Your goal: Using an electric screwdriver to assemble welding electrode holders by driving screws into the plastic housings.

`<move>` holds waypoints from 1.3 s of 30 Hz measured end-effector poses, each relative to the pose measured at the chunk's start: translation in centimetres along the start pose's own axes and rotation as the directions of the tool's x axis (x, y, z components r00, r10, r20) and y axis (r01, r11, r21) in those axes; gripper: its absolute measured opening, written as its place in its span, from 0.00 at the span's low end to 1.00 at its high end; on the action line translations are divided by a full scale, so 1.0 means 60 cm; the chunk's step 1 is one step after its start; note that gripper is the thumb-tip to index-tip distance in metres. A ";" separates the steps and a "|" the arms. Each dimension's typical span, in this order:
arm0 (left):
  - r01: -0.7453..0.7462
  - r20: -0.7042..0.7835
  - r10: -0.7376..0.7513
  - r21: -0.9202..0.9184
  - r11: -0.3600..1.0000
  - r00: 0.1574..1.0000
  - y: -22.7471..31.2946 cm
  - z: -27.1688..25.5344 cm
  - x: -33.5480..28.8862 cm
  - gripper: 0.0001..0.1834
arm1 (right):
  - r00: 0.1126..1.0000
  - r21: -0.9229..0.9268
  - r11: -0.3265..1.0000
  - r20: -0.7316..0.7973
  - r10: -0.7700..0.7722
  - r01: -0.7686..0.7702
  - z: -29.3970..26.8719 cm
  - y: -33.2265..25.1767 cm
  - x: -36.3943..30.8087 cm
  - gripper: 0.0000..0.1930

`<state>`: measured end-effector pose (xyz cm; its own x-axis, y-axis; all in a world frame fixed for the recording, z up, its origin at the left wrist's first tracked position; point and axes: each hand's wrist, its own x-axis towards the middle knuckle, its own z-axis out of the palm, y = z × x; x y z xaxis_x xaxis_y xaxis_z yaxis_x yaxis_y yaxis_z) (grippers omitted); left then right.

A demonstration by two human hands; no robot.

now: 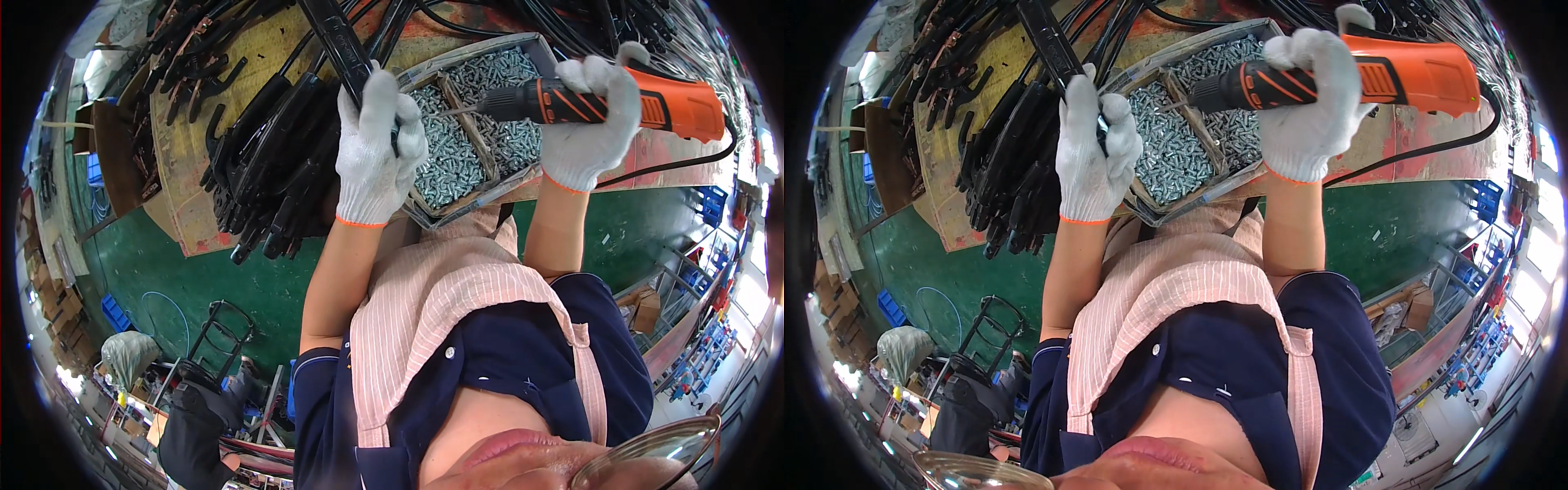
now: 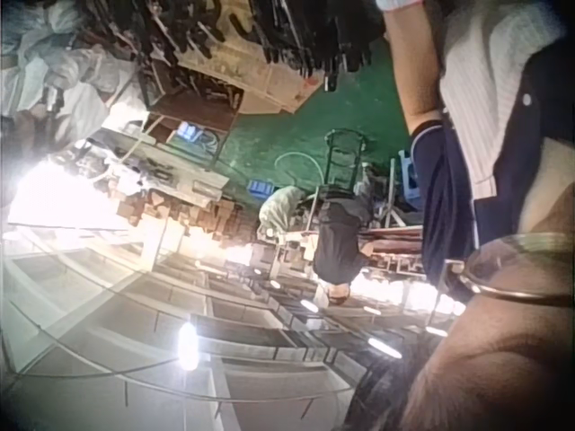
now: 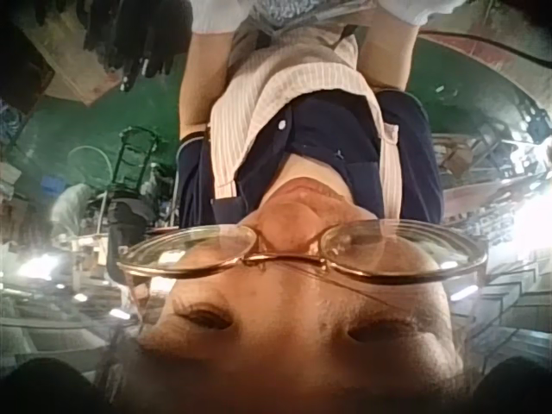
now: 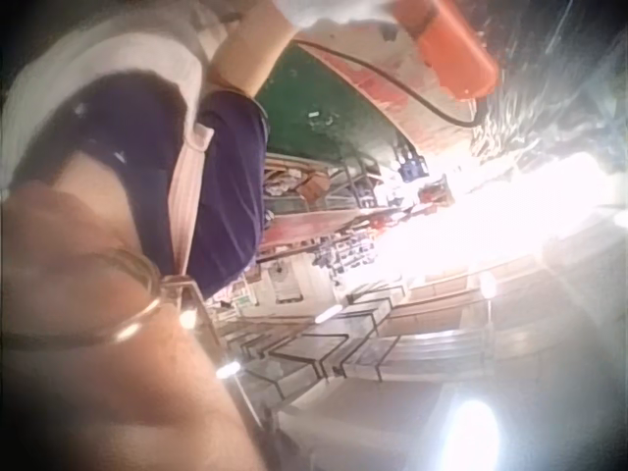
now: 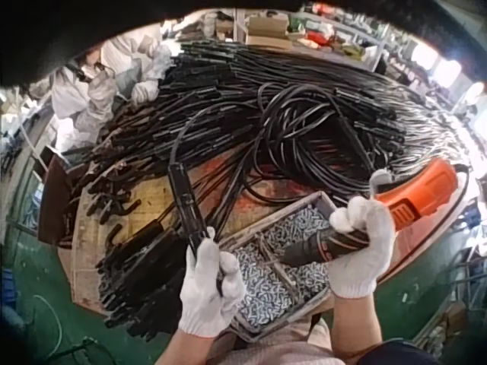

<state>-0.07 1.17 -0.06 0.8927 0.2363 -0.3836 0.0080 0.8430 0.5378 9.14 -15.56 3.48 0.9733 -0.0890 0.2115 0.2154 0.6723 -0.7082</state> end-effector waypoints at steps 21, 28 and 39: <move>0.057 -0.140 -0.040 0.118 0.991 0.989 -0.014 0.005 0.002 0.39 | 0.971 0.275 0.959 0.241 0.004 -0.072 0.036 -0.015 -0.013 0.21; 0.077 -0.166 -0.064 0.073 0.994 0.984 -0.013 0.012 0.004 0.33 | 0.968 0.122 0.992 0.249 0.013 -0.045 0.053 -0.033 -0.032 0.19; 0.175 -0.260 -0.169 -0.001 0.985 0.951 -0.011 0.020 0.009 0.46 | 0.902 0.072 0.996 0.424 -0.075 0.049 0.086 -0.036 -0.037 0.22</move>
<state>0.97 0.17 0.27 0.7303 0.2074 -0.6508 0.1640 0.8717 0.4618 6.09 -13.01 8.01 0.8287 0.1810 0.5297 0.2565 0.7182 -0.6468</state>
